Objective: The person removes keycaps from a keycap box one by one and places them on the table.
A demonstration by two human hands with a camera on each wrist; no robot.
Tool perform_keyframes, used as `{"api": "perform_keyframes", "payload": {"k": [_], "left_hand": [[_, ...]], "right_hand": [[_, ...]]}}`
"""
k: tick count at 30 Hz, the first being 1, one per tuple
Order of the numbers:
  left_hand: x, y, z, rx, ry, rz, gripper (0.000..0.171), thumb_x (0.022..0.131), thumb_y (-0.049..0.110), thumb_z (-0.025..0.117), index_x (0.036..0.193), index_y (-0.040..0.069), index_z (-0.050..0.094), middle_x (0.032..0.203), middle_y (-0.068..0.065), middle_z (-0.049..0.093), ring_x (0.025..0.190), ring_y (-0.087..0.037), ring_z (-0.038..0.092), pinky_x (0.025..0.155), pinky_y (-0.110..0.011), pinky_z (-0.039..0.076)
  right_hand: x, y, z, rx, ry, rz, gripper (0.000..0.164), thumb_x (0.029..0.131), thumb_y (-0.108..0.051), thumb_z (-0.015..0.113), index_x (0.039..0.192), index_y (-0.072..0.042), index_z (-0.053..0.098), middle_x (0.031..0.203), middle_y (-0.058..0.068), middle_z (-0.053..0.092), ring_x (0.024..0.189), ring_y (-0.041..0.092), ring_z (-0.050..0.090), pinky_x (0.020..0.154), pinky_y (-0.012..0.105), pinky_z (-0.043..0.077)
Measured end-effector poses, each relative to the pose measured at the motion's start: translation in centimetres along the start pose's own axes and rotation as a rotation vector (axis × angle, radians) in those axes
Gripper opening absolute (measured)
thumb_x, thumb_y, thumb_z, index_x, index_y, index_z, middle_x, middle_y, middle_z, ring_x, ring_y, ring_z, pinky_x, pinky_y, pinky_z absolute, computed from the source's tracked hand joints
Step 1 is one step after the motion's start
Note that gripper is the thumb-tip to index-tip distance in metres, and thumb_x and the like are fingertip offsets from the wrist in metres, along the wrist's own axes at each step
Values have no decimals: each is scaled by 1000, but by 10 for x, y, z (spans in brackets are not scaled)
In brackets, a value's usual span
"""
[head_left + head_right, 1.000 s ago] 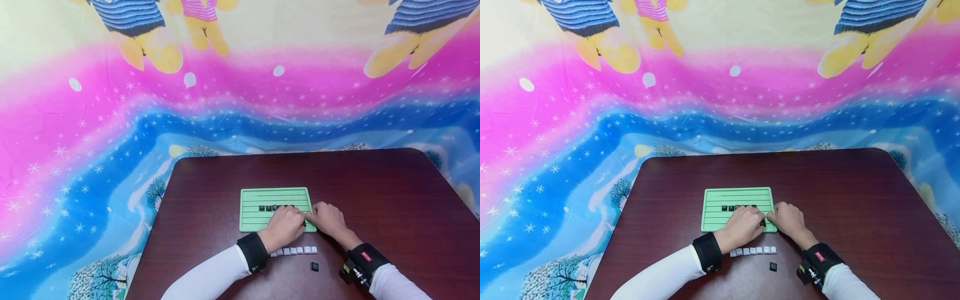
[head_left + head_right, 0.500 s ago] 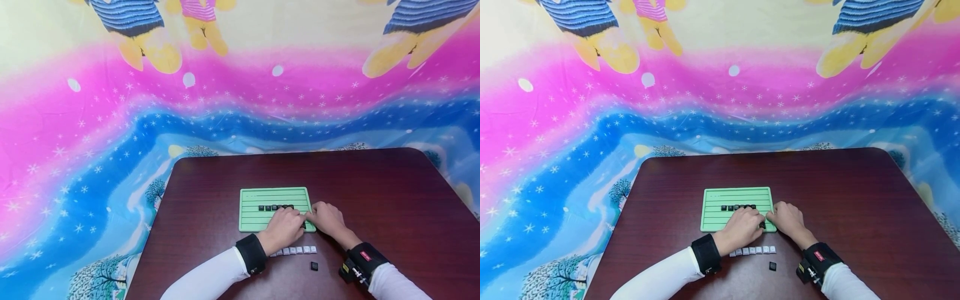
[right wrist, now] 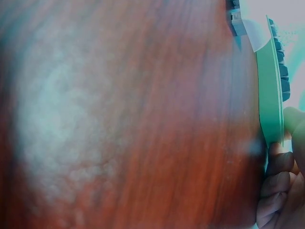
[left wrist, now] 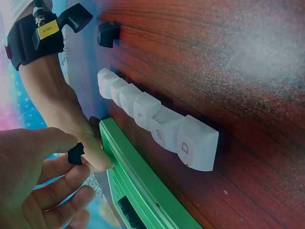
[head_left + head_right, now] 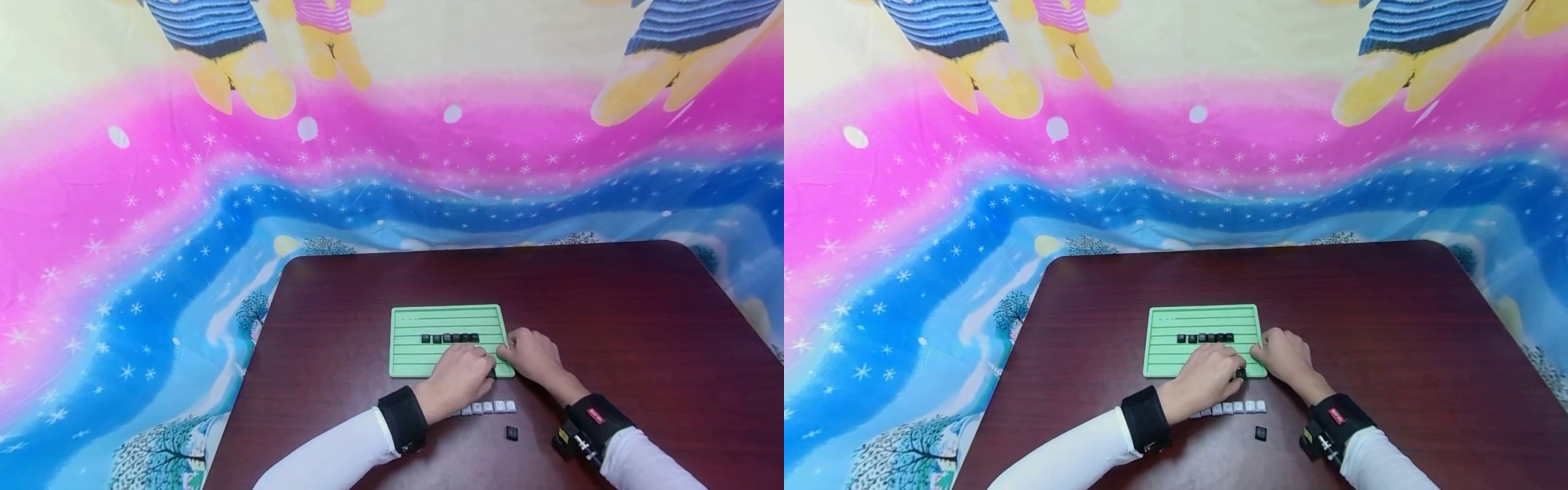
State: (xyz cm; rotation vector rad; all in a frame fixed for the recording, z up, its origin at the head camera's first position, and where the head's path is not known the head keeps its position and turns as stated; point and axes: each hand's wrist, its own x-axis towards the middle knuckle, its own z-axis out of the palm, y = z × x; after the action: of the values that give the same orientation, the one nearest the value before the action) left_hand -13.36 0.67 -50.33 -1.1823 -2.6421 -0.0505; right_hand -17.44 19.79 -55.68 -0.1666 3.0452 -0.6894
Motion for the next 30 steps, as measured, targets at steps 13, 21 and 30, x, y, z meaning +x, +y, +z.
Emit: {"api": "perform_keyframes", "payload": {"k": [13, 21, 30], "left_hand": [[-10, 3, -8, -4, -11, 29, 12, 84, 38, 62, 80, 27, 63, 77, 13, 57, 73, -6, 52, 58, -20, 34], [-14, 7, -9, -40, -30, 44, 10, 82, 37, 64, 81, 26, 64, 78, 14, 55, 72, -5, 48, 60, -20, 34], [-17, 13, -8, -15, 0, 73, 11, 80, 38, 64, 83, 27, 66, 78, 14, 57, 71, -5, 50, 57, -20, 32]], "right_hand": [[-1, 0, 1, -2, -3, 12, 35, 74, -27, 60, 51, -16, 36, 47, -6, 26, 44, 12, 22, 44, 27, 15], [-2, 0, 1, 8, 2, 17, 35, 73, -26, 60, 51, -16, 36, 47, -6, 26, 44, 12, 22, 43, 27, 16], [-1, 0, 0, 10, 5, 17, 35, 74, -27, 59, 51, -16, 36, 47, -7, 26, 44, 12, 21, 43, 27, 16]]}}
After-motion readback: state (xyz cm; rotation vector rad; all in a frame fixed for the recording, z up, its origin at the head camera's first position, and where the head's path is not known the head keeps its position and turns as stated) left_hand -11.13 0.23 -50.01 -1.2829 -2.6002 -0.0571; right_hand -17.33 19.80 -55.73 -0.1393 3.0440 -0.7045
